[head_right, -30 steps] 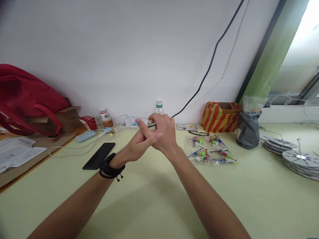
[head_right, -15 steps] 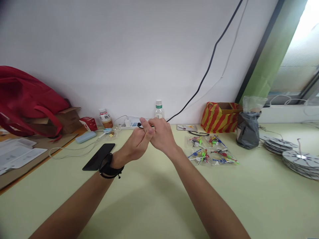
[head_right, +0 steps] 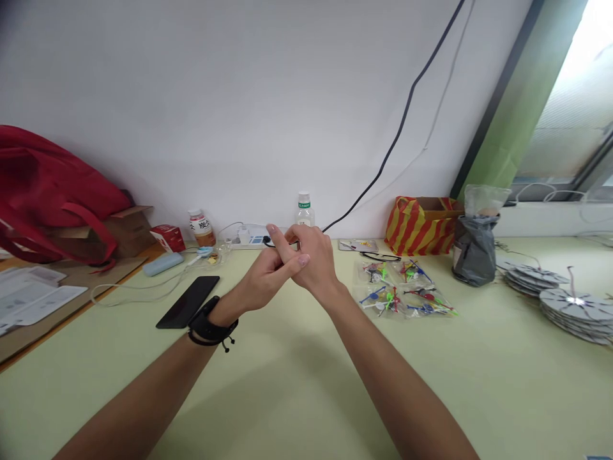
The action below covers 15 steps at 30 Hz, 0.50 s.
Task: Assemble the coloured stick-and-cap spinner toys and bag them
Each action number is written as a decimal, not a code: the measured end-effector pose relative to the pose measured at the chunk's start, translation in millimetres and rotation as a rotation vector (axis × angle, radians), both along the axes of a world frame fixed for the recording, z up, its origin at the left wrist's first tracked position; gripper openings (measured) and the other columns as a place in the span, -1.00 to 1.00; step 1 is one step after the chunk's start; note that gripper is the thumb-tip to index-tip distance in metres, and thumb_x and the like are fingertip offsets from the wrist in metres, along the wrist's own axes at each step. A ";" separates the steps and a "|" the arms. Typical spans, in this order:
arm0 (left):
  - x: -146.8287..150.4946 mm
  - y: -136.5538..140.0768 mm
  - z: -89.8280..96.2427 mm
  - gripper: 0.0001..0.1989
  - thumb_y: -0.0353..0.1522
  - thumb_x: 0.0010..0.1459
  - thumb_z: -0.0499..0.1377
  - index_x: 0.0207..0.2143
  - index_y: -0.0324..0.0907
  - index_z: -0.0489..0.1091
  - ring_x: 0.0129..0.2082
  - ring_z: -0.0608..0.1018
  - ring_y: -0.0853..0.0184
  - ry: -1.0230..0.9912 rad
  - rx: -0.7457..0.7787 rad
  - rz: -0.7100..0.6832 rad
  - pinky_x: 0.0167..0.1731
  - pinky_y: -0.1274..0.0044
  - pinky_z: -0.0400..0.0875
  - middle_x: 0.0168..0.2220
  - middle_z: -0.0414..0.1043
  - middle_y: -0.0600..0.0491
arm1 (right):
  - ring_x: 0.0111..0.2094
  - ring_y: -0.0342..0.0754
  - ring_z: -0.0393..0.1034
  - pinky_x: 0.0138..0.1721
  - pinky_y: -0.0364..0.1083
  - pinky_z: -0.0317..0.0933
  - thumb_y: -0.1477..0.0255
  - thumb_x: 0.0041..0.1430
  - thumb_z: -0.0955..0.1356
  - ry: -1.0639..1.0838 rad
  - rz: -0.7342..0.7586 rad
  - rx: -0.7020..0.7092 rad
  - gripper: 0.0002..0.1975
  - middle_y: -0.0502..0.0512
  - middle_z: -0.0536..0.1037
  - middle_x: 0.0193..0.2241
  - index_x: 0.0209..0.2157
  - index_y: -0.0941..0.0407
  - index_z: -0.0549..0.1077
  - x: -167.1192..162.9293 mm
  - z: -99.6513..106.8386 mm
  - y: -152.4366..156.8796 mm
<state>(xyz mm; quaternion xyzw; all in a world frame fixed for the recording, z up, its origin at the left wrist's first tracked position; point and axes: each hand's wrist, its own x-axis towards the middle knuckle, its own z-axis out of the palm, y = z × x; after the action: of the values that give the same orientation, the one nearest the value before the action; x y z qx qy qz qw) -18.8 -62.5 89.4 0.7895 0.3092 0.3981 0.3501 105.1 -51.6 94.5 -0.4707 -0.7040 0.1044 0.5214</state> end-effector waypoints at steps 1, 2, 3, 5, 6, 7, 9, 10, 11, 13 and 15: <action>0.7 0.3 -0.7 -0.49 -0.09 0.35 0.11 -0.53 -0.14 0.00 -0.54 0.03 0.44 -0.030 -0.013 -0.022 -0.56 0.48 -0.11 -0.54 -0.12 0.18 | -0.39 -0.07 0.27 -0.31 -0.09 0.13 -0.09 0.33 0.18 0.017 0.023 -0.008 -0.41 0.03 0.41 -0.52 -0.55 0.09 0.30 -0.3 0.3 0.1; 1.0 0.6 -1.4 -0.50 -0.09 0.36 0.10 -0.53 -0.14 0.00 -0.53 0.03 0.44 -0.060 -0.018 -0.043 -0.55 0.48 -0.10 -0.54 -0.11 0.17 | -0.40 -0.08 0.26 -0.34 -0.10 0.12 -0.08 0.33 0.19 0.037 0.053 -0.018 -0.41 0.02 0.41 -0.53 -0.55 0.09 0.30 -0.4 1.0 0.2; 1.0 1.1 -2.0 -0.50 -0.09 0.36 0.09 -0.53 -0.14 0.00 -0.53 0.04 0.43 -0.084 -0.014 -0.061 -0.55 0.48 -0.08 -0.53 -0.10 0.17 | -0.42 -0.10 0.25 -0.36 -0.10 0.11 -0.07 0.33 0.20 0.055 0.090 -0.032 -0.42 0.00 0.39 -0.54 -0.56 0.09 0.29 -0.1 2.1 0.3; -0.2 2.0 -3.0 -0.50 -0.10 0.38 0.07 -0.53 -0.14 -0.01 -0.52 0.06 0.42 -0.106 0.024 -0.067 -0.53 0.48 -0.05 -0.53 -0.07 0.16 | -0.46 -0.12 0.22 -0.41 -0.11 0.09 -0.05 0.34 0.21 0.076 0.176 -0.063 -0.43 -0.02 0.37 -0.56 -0.56 0.09 0.28 1.6 5.0 0.2; -1.2 2.4 -3.3 -0.50 -0.10 0.38 0.06 -0.53 -0.14 -0.02 -0.53 0.06 0.42 -0.102 0.057 -0.055 -0.53 0.48 -0.04 -0.54 -0.07 0.16 | -0.47 -0.13 0.21 -0.43 -0.12 0.08 -0.04 0.34 0.22 0.073 0.224 -0.081 -0.44 -0.03 0.36 -0.56 -0.56 0.10 0.27 2.8 6.4 0.1; -2.4 2.7 -3.3 -0.50 -0.10 0.39 0.04 -0.54 -0.13 -0.02 -0.54 0.07 0.42 -0.086 0.098 -0.038 -0.53 0.48 -0.03 -0.55 -0.06 0.16 | -0.47 -0.13 0.21 -0.44 -0.12 0.08 -0.04 0.34 0.21 0.063 0.274 -0.105 -0.44 -0.03 0.35 -0.56 -0.56 0.10 0.27 4.0 7.4 0.0; -5.0 3.0 -2.3 -0.50 -0.11 0.42 -0.02 -0.56 -0.14 0.01 -0.55 0.11 0.41 -0.019 0.188 0.008 -0.52 0.47 0.00 -0.58 -0.02 0.16 | -0.47 -0.12 0.23 -0.45 -0.12 0.10 -0.06 0.35 0.18 0.044 0.373 -0.163 -0.43 -0.03 0.37 -0.54 -0.54 0.10 0.27 6.2 7.8 0.4; -6.4 3.2 -1.4 -0.50 -0.12 0.44 -0.05 -0.56 -0.14 0.04 -0.56 0.14 0.40 0.031 0.225 0.025 -0.51 0.46 0.02 -0.59 0.02 0.15 | -0.47 -0.12 0.26 -0.45 -0.12 0.11 -0.08 0.35 0.16 0.040 0.411 -0.195 -0.42 -0.02 0.37 -0.54 -0.53 0.09 0.27 6.9 7.1 1.1; -7.7 3.4 -0.2 -0.50 -0.13 0.46 -0.09 -0.55 -0.14 0.08 -0.56 0.18 0.39 0.091 0.252 0.035 -0.50 0.46 0.05 -0.59 0.08 0.14 | -0.48 -0.11 0.28 -0.46 -0.13 0.13 -0.09 0.35 0.14 0.040 0.435 -0.227 -0.41 -0.02 0.38 -0.54 -0.52 0.09 0.28 7.6 5.9 2.3; -10.7 4.7 2.0 -0.50 -0.16 0.48 -0.15 -0.53 -0.16 0.15 -0.54 0.26 0.37 0.219 0.285 0.044 -0.46 0.46 0.11 -0.57 0.19 0.11 | -0.49 -0.10 0.32 -0.46 -0.13 0.15 -0.11 0.34 0.13 0.022 0.433 -0.262 -0.39 -0.02 0.40 -0.55 -0.51 0.09 0.30 9.7 2.4 6.9; -14.3 8.2 3.0 -0.49 -0.17 0.49 -0.19 -0.51 -0.16 0.20 -0.52 0.31 0.34 0.338 0.326 0.065 -0.44 0.45 0.12 -0.54 0.26 0.09 | -0.47 -0.10 0.35 -0.43 -0.14 0.16 -0.10 0.34 0.14 -0.050 0.363 -0.245 -0.40 -0.02 0.45 -0.54 -0.49 0.09 0.35 15.7 -1.9 15.4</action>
<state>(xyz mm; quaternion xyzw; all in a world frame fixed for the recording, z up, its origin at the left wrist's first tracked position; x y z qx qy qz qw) -33.1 -54.3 92.4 0.8807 0.3203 0.3158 0.1484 120.8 -36.1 92.6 -0.3987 -0.7718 0.2696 0.4155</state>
